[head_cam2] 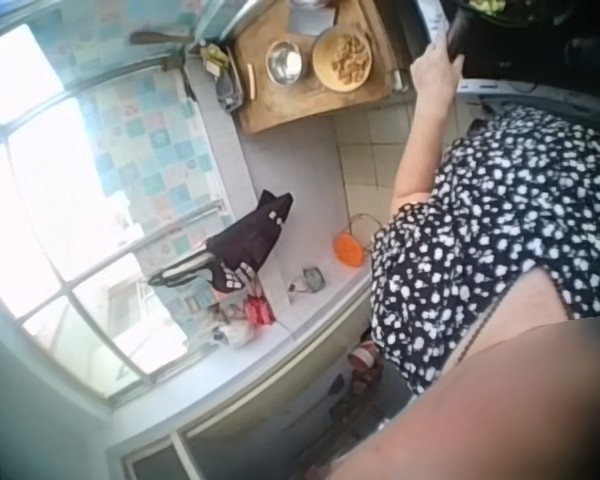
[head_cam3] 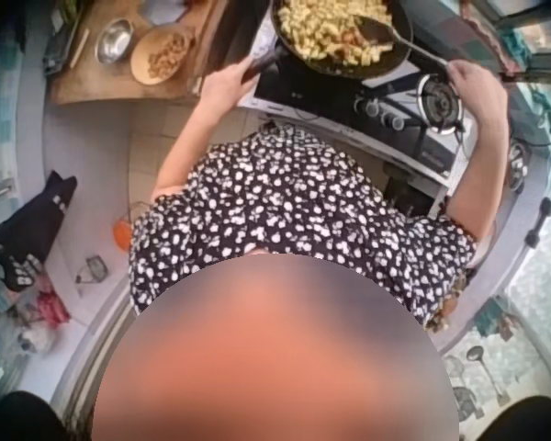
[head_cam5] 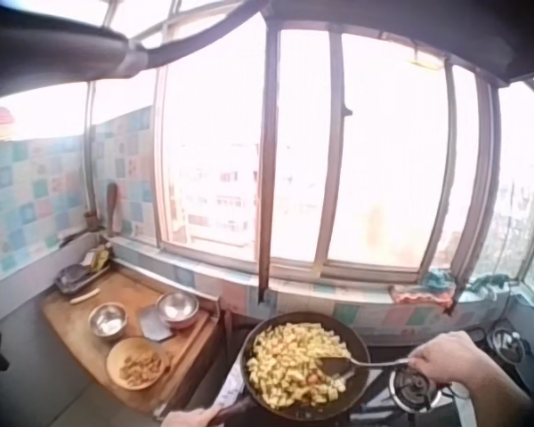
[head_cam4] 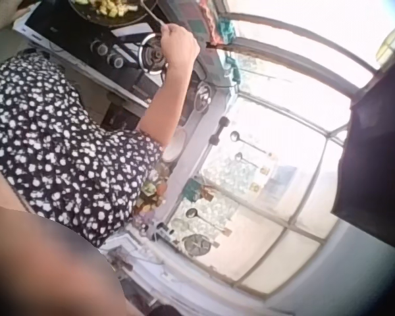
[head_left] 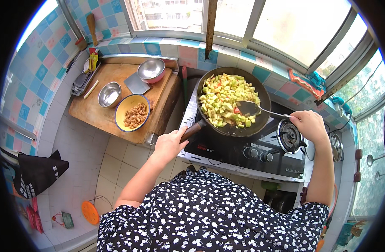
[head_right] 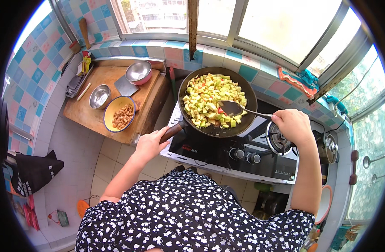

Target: The person stir-fries diced tomatoes and green vegetables in a wok on a gas stove. They add the green vegetables to the wok and continuously stir the mixture with a spatula to ensure even cooking.

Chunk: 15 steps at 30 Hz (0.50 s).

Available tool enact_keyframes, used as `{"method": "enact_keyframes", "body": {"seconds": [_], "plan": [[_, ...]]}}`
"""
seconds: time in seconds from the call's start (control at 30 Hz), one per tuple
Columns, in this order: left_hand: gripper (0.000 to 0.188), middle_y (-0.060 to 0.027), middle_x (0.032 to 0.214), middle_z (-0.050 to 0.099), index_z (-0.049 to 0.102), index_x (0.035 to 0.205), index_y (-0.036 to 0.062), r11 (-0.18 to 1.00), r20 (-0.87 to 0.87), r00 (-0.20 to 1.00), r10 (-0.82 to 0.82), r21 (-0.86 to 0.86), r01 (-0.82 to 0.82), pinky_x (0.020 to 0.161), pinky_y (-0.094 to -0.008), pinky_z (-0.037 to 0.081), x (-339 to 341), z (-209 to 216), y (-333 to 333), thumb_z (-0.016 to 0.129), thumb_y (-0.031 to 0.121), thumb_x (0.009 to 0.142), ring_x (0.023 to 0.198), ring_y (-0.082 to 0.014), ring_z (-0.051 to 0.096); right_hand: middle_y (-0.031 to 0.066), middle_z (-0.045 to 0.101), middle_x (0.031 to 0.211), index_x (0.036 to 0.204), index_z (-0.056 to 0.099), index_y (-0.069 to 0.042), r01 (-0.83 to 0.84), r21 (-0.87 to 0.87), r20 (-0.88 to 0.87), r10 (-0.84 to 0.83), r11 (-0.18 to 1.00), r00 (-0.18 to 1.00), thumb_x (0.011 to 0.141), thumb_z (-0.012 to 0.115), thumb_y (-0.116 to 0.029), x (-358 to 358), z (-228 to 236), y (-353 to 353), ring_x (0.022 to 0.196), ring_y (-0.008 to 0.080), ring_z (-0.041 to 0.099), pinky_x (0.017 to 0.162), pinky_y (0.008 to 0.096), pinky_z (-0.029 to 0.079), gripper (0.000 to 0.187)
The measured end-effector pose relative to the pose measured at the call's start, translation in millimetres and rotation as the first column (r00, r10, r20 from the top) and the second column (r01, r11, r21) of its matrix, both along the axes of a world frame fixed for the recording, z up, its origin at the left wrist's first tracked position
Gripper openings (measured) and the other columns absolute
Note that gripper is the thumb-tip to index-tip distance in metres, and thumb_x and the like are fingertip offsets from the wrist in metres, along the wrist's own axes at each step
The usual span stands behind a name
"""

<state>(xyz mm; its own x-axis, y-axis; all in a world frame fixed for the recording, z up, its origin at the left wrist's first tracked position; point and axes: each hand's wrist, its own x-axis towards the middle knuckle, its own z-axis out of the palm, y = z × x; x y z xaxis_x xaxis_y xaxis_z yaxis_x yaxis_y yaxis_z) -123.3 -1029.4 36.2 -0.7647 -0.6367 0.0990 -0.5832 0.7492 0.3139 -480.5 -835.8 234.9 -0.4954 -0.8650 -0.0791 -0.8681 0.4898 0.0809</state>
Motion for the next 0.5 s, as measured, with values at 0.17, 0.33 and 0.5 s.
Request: {"method": "enact_keyframes", "body": {"seconds": [0.17, 0.33, 0.5], "plan": [[0.050, -0.0081, 0.086, 0.064, 0.053, 0.127, 0.0182, 0.999, -0.051, 0.999, -0.007, -0.035, 0.005, 0.064, -0.0399, 0.054, -0.9, -4.0, 0.5, 0.070, 0.033, 0.082, 0.072, -0.0305, 0.066, 0.0130, 0.070, 0.085, 0.085, 0.073, -0.011, 0.065, 0.025, -0.213, -0.059, 0.998, 0.975, 0.092, 0.055, -0.032, -39.9, -10.6, -27.0, 0.087, 0.0319, 0.066, 0.079, 0.0443, 0.051, 0.028], [0.051, -0.0078, 0.086, 0.064, 0.053, 0.128, 0.0187, 1.000, -0.030, 1.000, 0.003, -0.029, -0.004, 0.063, -0.0397, 0.054, -3.1, 0.5, 0.9, 0.070, 0.033, 0.082, 0.072, -0.0302, 0.066, 0.0135, 0.070, 0.084, 0.087, 0.073, -0.008, 0.153, 0.047, -0.053, -0.150, 0.987, 0.987, 0.093, 0.055, -0.041, -94.6, -68.9, -79.4, 0.085, 0.0327, 0.067, 0.079, 0.0423, 0.052, 0.037], [0.050, -0.0074, 0.086, 0.064, 0.053, 0.128, 0.0205, 1.000, -0.014, 1.000, 0.012, -0.016, -0.012, 0.063, -0.0398, 0.054, -4.2, 1.2, 1.4, 0.070, 0.034, 0.082, 0.071, -0.0299, 0.066, 0.0156, 0.068, 0.082, 0.090, 0.071, -0.008, 0.022, 0.026, 0.450, -0.032, 0.999, 0.893, 0.091, 0.056, -0.047, -97.7, -121.1, -101.9, 0.082, 0.0327, 0.065, 0.078, 0.0408, 0.050, 0.041]]}}
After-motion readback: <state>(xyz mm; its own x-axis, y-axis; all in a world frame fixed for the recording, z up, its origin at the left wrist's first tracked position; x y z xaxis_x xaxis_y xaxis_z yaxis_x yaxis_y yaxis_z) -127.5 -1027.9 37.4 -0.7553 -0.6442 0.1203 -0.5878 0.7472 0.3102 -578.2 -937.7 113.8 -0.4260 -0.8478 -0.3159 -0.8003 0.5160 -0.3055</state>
